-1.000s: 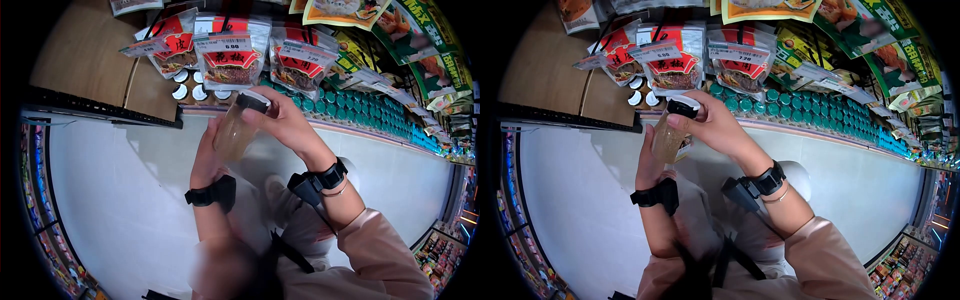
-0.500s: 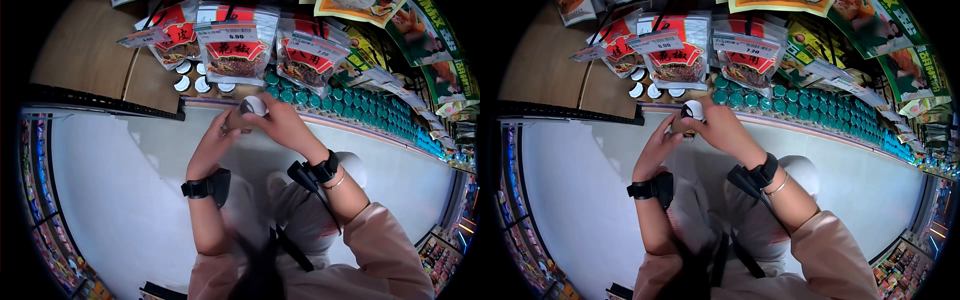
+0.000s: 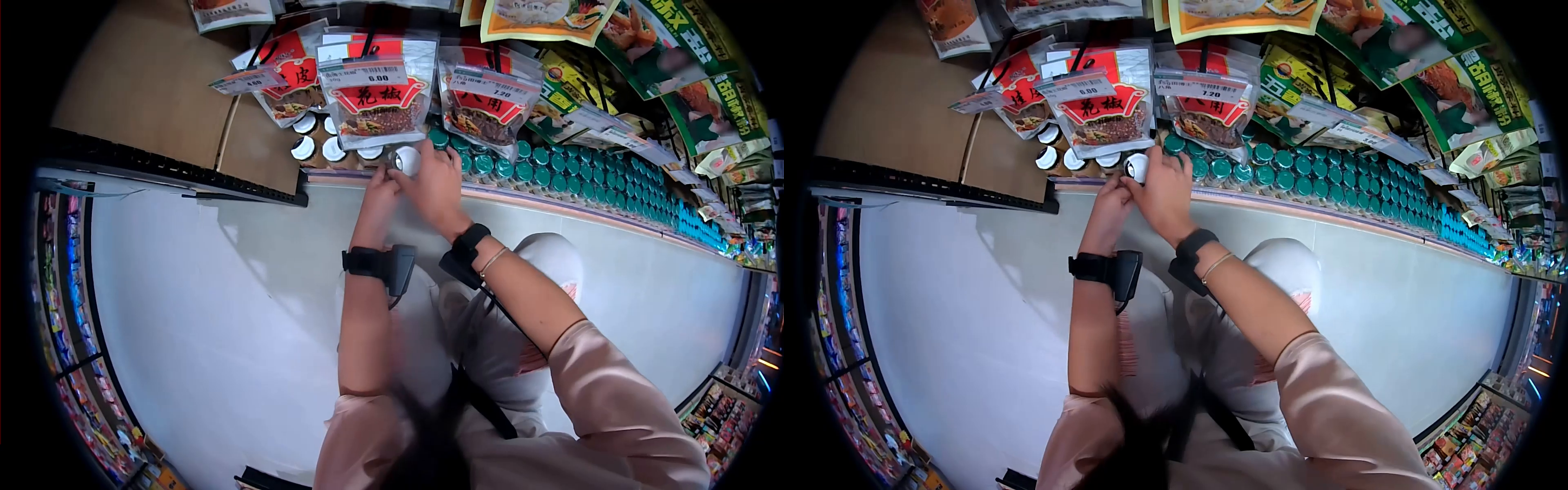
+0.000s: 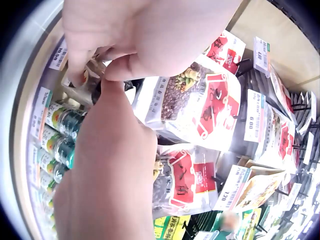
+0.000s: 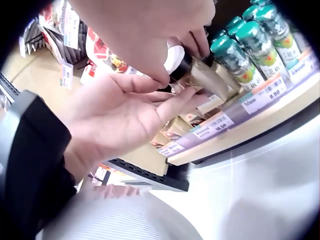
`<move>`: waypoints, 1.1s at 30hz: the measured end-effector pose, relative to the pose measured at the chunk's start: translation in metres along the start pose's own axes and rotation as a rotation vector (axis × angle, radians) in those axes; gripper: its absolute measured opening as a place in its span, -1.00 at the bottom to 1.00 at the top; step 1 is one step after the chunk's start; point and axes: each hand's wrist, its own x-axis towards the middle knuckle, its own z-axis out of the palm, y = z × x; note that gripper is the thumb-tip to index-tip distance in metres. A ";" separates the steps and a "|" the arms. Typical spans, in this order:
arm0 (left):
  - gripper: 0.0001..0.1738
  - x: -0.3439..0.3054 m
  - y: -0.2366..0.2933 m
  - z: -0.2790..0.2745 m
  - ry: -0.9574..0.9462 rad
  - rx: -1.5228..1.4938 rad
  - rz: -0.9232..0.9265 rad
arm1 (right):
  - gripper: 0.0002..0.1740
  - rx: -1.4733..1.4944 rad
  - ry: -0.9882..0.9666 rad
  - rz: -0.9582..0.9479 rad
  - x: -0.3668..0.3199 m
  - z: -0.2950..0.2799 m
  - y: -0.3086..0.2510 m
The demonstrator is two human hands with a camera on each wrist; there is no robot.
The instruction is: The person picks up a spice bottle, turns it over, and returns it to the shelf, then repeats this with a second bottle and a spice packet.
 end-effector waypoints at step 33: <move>-0.08 0.018 -0.013 -0.001 -0.089 0.330 0.087 | -0.55 -0.439 0.013 -0.215 0.013 0.020 0.033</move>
